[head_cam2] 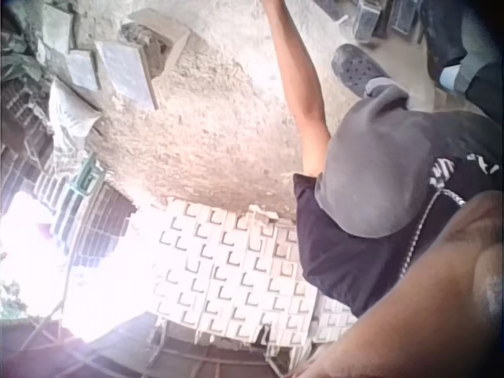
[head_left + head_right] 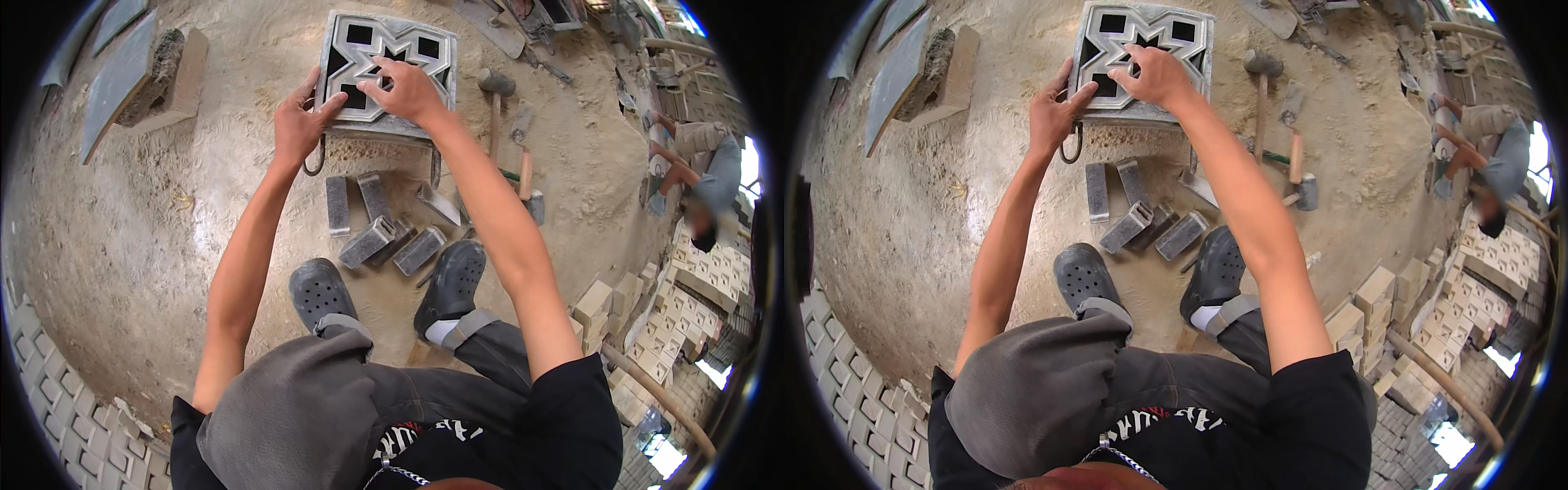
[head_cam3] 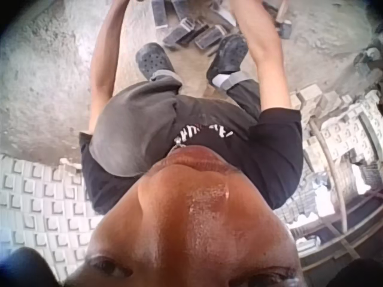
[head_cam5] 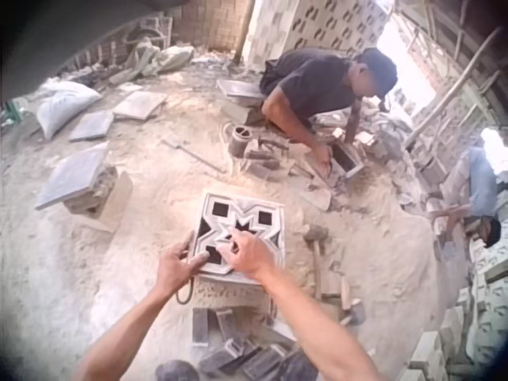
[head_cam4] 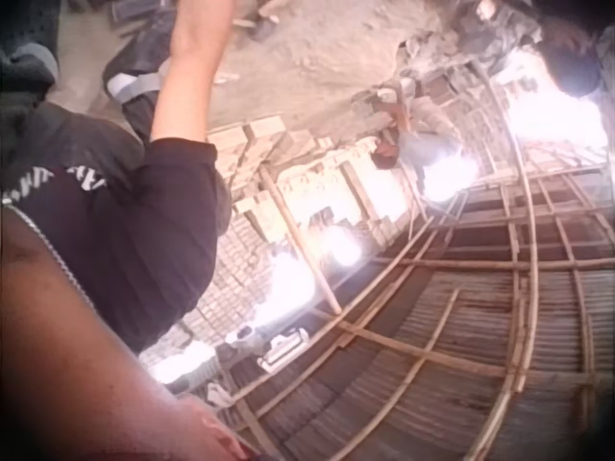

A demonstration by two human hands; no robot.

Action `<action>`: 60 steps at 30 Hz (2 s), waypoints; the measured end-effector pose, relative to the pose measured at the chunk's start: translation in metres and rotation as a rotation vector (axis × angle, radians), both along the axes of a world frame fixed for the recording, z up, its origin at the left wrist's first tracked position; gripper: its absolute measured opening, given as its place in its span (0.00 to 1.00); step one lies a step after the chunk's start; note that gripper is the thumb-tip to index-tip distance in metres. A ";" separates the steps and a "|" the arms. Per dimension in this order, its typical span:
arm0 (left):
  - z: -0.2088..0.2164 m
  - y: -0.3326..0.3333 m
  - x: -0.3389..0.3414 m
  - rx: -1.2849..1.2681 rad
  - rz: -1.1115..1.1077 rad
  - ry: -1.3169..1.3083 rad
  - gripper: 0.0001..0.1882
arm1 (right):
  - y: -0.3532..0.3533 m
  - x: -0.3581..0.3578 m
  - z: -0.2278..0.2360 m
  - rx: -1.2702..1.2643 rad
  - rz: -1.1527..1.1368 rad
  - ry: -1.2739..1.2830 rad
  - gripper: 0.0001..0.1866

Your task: The person assembles a multi-part metal mold by placing shaped inserts into a frame, securing them with metal pins, and using pliers to tighten wire fasteners.

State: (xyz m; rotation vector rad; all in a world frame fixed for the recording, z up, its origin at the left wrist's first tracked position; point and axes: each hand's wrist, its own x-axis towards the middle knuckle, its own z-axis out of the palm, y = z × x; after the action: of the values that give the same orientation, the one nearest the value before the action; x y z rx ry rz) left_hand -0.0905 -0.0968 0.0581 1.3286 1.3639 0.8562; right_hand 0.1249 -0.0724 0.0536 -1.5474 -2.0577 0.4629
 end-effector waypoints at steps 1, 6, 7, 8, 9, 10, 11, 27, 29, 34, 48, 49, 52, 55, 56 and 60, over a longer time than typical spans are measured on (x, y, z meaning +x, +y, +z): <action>0.003 0.001 0.000 -0.013 -0.018 0.008 0.38 | -0.004 -0.002 -0.004 0.031 -0.036 -0.027 0.32; 0.001 0.014 -0.009 0.077 -0.130 0.133 0.42 | -0.009 -0.011 -0.004 0.127 -0.102 -0.093 0.31; 0.004 0.019 -0.010 0.029 -0.185 0.177 0.41 | -0.009 -0.009 -0.002 0.118 -0.098 -0.093 0.31; 0.004 0.031 -0.015 -0.016 -0.237 0.225 0.41 | -0.008 -0.009 -0.004 0.110 -0.091 -0.112 0.33; 0.012 0.035 -0.017 -0.070 -0.296 0.274 0.40 | -0.010 -0.010 -0.001 0.052 -0.105 -0.153 0.35; 0.023 0.045 -0.024 -0.045 -0.397 0.397 0.38 | -0.011 -0.011 0.003 -0.007 -0.118 -0.194 0.36; 0.025 0.057 -0.035 0.006 -0.470 0.509 0.38 | -0.007 -0.018 0.008 -0.058 -0.118 -0.225 0.38; 0.083 0.063 -0.025 0.178 -1.010 1.468 0.19 | 0.001 -0.027 0.039 -0.368 -0.091 -0.336 0.42; 0.088 0.064 -0.019 0.139 -0.980 1.511 0.19 | 0.002 -0.025 0.041 -0.371 -0.064 -0.314 0.42; 0.123 0.081 -0.004 0.214 -0.921 1.531 0.21 | 0.006 -0.019 0.047 -0.366 -0.051 -0.267 0.42; 0.160 0.164 0.039 0.573 -0.517 1.074 0.21 | 0.047 0.102 0.139 -0.137 0.470 -0.509 0.36; 0.151 0.163 0.034 0.534 -0.596 1.059 0.22 | 0.040 0.101 0.141 -0.129 0.500 -0.571 0.36; 0.115 0.164 0.033 0.801 -0.629 0.909 0.26 | 0.039 0.093 0.127 -0.129 0.550 -0.671 0.37; 0.085 0.161 0.021 1.072 -0.740 0.795 0.26 | 0.037 0.082 0.112 -0.146 0.628 -0.681 0.36; 0.080 0.154 0.020 1.052 -0.828 0.808 0.24 | 0.038 0.084 0.104 -0.152 0.650 -0.702 0.36; 0.078 0.120 0.016 0.983 -1.021 0.836 0.33 | 0.045 0.074 0.096 -0.137 0.756 -0.749 0.35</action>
State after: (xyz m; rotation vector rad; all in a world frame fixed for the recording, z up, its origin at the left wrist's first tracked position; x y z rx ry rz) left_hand -0.0743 0.0232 0.1362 2.9906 0.5048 0.1664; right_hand 0.1986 -0.0278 0.1497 -1.0264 -3.2646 0.2997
